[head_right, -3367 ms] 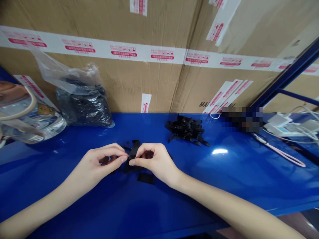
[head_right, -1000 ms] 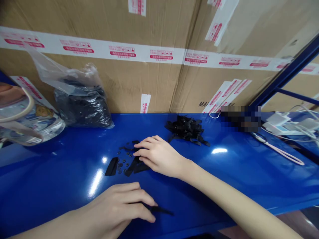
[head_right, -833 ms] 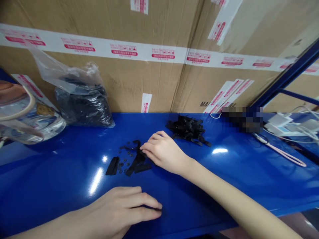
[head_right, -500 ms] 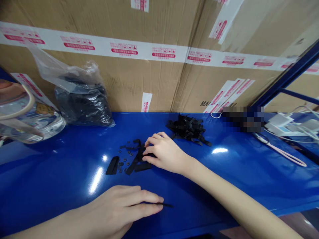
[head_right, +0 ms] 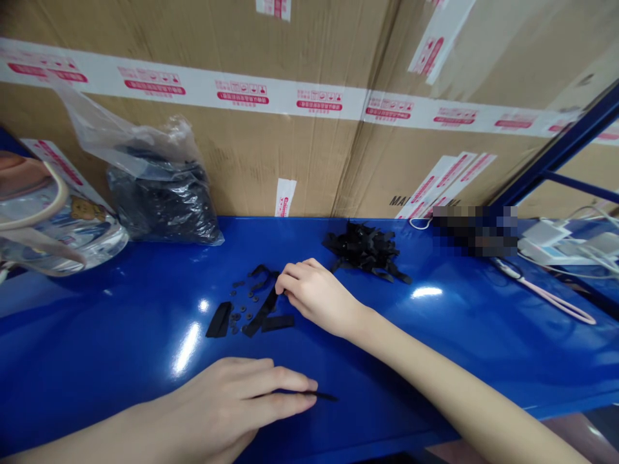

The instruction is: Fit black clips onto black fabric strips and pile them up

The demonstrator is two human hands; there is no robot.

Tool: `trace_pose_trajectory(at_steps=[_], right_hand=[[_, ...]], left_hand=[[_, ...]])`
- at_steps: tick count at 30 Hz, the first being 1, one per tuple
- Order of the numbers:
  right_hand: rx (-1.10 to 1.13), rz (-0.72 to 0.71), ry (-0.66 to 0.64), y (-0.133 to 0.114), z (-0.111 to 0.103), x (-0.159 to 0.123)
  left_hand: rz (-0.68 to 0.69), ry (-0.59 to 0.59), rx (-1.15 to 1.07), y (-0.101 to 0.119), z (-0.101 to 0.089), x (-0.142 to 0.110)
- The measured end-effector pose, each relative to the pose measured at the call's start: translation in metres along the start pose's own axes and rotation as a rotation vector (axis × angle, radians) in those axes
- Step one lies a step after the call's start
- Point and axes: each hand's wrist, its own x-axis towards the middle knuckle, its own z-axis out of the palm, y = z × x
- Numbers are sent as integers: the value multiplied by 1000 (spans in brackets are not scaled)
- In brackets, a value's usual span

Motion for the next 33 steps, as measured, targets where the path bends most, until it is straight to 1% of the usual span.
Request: trace_pose_trajectory(at_steps=[3,8,10,12,14,16,18,21,24,29,31,33], right_hand=[[-19,-31,7,-2,0,-1],[-13,-26,20,-6,4,-2],[-13,-42,16,-6,6,-2],[-4,-46,7,-7,8,-2],[14,-20,21,-8,8,-2],[43,24,56,-9,6,-2],[144,94,87,-9,4,-1],[443,223,111,-8,0,-1],[683,290,133,-7,-4,-1],[921,394,224,-12,-6,1],[1046,439,260,-15,-5,2],[1134,479,256,-18,-5,2]], left_hand=[[-7,60,-74,1,-1,-1],[-34,255,-271,0,-4,-3],[-104,331,-317,-3,-6,-3],[-192,375,-375,-9,-7,-3],[-252,399,-432,-15,-7,-3],[-282,430,-463,-20,-8,-3],[-312,481,-495,-23,-8,-2],[-349,563,-581,-27,-9,-1],[-377,613,-611,-31,-10,1],[-419,623,-575,-37,-10,4],[-410,619,-558,-38,-9,5],[-387,614,-544,-39,-8,5]])
